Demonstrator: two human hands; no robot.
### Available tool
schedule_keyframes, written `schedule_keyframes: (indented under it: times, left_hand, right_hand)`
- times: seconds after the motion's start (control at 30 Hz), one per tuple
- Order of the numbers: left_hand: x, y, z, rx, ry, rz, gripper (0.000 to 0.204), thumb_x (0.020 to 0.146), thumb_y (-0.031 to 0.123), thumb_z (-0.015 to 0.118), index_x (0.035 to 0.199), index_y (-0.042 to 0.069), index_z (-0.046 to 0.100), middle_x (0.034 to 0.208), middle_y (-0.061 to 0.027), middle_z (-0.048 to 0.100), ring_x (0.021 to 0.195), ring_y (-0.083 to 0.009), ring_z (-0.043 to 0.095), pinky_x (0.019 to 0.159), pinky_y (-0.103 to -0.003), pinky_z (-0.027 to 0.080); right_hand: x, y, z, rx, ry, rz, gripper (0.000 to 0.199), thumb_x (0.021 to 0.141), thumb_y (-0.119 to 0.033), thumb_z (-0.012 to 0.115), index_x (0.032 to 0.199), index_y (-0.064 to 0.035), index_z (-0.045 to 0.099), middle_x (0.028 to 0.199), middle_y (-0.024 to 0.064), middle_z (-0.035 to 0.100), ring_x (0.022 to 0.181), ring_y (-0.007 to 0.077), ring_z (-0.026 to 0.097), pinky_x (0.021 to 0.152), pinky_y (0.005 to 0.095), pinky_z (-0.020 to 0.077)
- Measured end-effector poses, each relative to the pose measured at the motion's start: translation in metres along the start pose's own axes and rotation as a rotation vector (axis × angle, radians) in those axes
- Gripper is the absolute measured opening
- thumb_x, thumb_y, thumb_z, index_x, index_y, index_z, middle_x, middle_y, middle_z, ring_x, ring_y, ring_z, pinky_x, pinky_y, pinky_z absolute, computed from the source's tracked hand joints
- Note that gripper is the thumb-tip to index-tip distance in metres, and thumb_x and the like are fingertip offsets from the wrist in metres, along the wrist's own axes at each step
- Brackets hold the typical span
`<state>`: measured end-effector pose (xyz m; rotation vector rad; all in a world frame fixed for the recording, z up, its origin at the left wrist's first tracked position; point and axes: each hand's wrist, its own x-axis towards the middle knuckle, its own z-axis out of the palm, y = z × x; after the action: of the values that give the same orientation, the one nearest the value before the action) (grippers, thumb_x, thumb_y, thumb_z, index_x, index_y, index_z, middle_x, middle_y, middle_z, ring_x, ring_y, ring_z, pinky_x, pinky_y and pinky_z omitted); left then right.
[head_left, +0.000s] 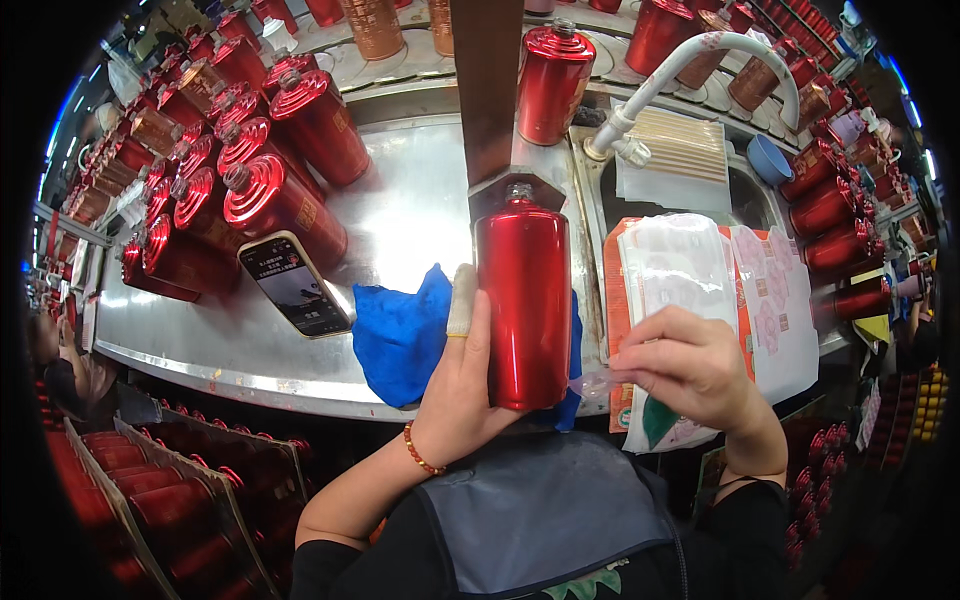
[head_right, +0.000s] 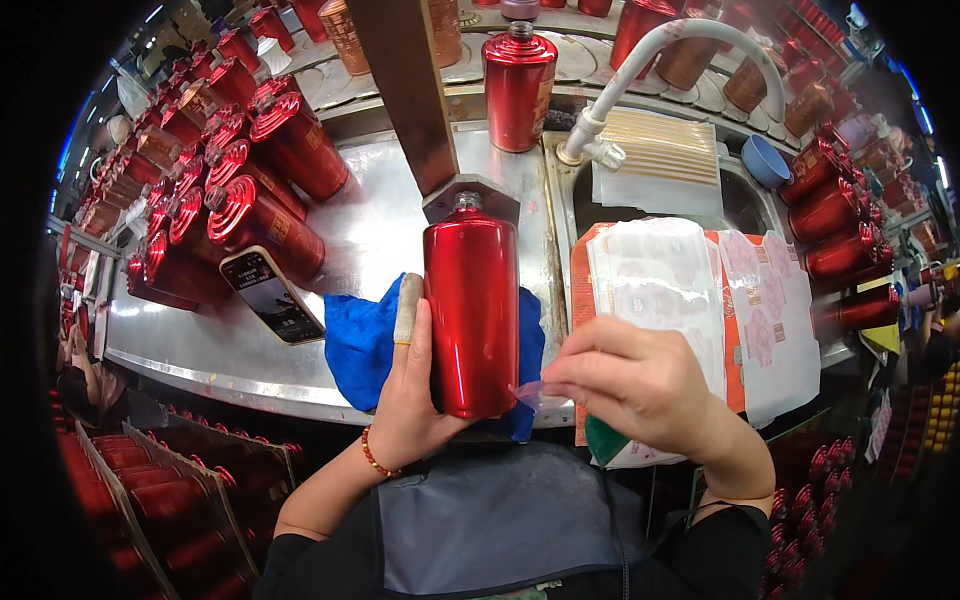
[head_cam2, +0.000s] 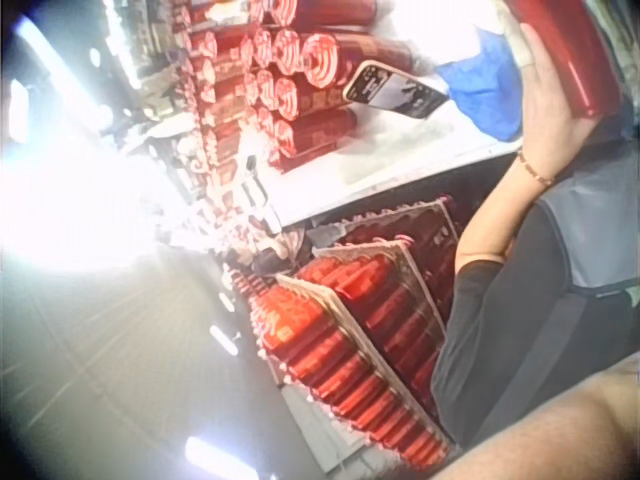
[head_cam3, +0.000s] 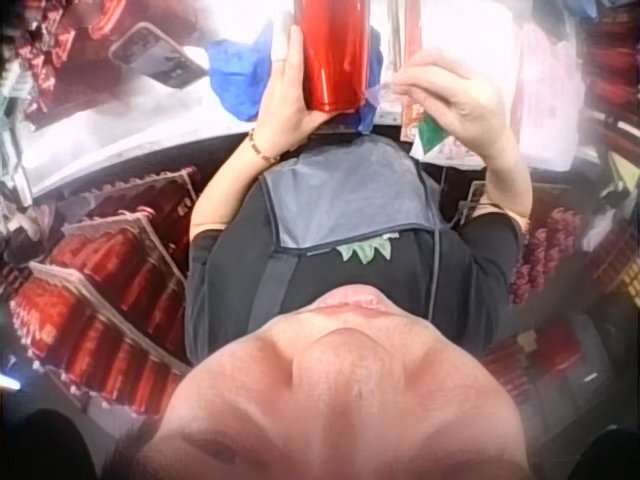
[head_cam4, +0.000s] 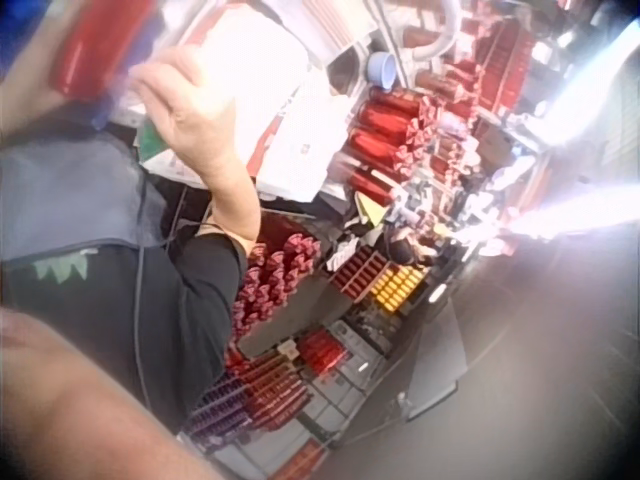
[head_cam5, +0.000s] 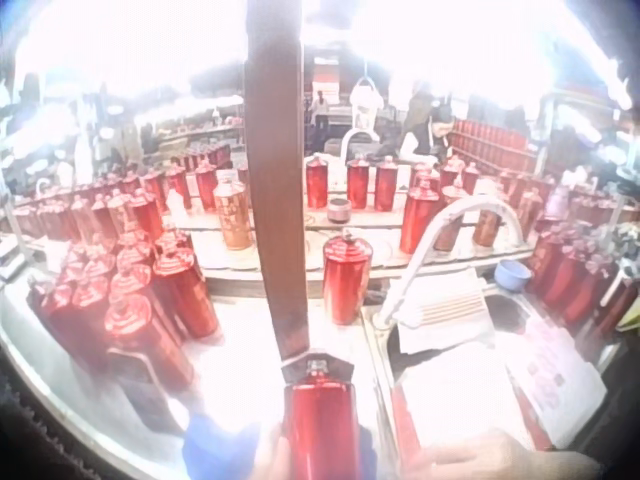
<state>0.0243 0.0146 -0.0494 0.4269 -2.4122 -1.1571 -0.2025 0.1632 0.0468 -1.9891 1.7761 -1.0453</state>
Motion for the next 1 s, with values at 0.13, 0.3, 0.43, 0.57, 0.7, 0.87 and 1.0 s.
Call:
schedule_keyframes:
  times: [0.13,0.3,0.43,0.57,0.7,0.87,1.0]
  left_hand:
    - [0.002,-0.004,-0.005,0.049,-0.012,0.034,0.125,0.075,0.021,0.090,0.160,-0.006,0.003,0.162,-0.0393,0.013,0.148,-0.0525,0.027,0.116,-0.048,0.037]
    - [0.007,-0.005,-0.011,0.083,0.024,0.102,0.127,0.072,0.024,0.092,0.160,-0.008,0.006,0.162,-0.0354,0.022,0.148,-0.0489,0.032,0.119,-0.047,0.034]
    - [0.004,0.005,-0.015,0.130,0.009,0.068,0.121,0.069,0.023,0.093,0.159,-0.007,0.018,0.163,-0.0348,0.020,0.150,-0.0484,0.029,0.120,-0.047,0.032]
    - [0.012,0.021,-0.023,0.294,0.032,0.102,0.115,0.065,0.023,0.093,0.156,-0.006,0.029,0.160,-0.0328,0.027,0.141,-0.0489,0.040,0.112,-0.048,0.040]
    - [0.019,0.029,-0.041,0.070,-0.048,0.102,0.120,0.065,0.044,0.093,0.159,0.003,0.030,0.164,-0.0280,0.023,0.148,-0.0461,0.028,0.119,-0.050,0.028]
    - [0.021,0.030,-0.055,-0.312,-0.112,0.190,0.061,0.072,0.046,0.091,0.120,0.013,0.072,0.165,-0.0238,0.027,0.152,-0.0395,0.022,0.122,-0.049,0.017]
    - [0.017,0.035,-0.049,-0.124,0.012,0.051,0.018,0.076,0.024,0.088,0.082,0.013,0.074,0.156,-0.0247,0.043,0.150,-0.0416,0.023,0.122,-0.048,0.019]
  right_hand:
    - [0.007,-0.016,0.005,-0.192,-0.046,-0.180,0.022,0.076,-0.009,0.078,0.098,-0.0044,0.075,0.087,0.0051,0.067,0.067,0.0187,0.065,0.054,0.0299,0.0507]
    - [0.016,-0.034,0.008,-0.232,-0.048,-0.308,0.029,0.072,-0.009,0.074,0.101,-0.0039,0.075,0.080,0.0026,0.062,0.060,0.0156,0.058,0.048,0.0278,0.0453]
    - [0.020,-0.038,0.009,-0.248,-0.023,-0.272,0.031,0.071,-0.011,0.077,0.101,-0.0057,0.075,0.071,0.0013,0.053,0.056,0.0156,0.054,0.044,0.0298,0.0407]
    - [0.029,-0.035,0.016,-0.302,0.085,-0.117,0.028,0.073,-0.008,0.079,0.100,-0.0077,0.074,0.065,0.0025,0.051,0.055,0.0206,0.055,0.047,0.0337,0.0425]
    - [0.030,-0.036,0.014,-0.028,0.024,0.026,0.022,0.081,-0.005,0.078,0.102,-0.0062,0.073,0.077,0.0069,0.066,0.063,0.0239,0.065,0.053,0.0332,0.0488]
    - [0.032,-0.046,0.015,0.402,0.014,0.134,0.014,0.087,0.006,0.070,0.100,0.0011,0.073,0.078,0.0093,0.072,0.063,0.0191,0.070,0.056,0.0292,0.0520]
    - [0.039,-0.036,0.027,0.479,0.066,0.352,0.008,0.094,0.003,0.068,0.102,0.0026,0.071,0.084,0.0084,0.073,0.061,0.0103,0.066,0.054,0.0241,0.0498]
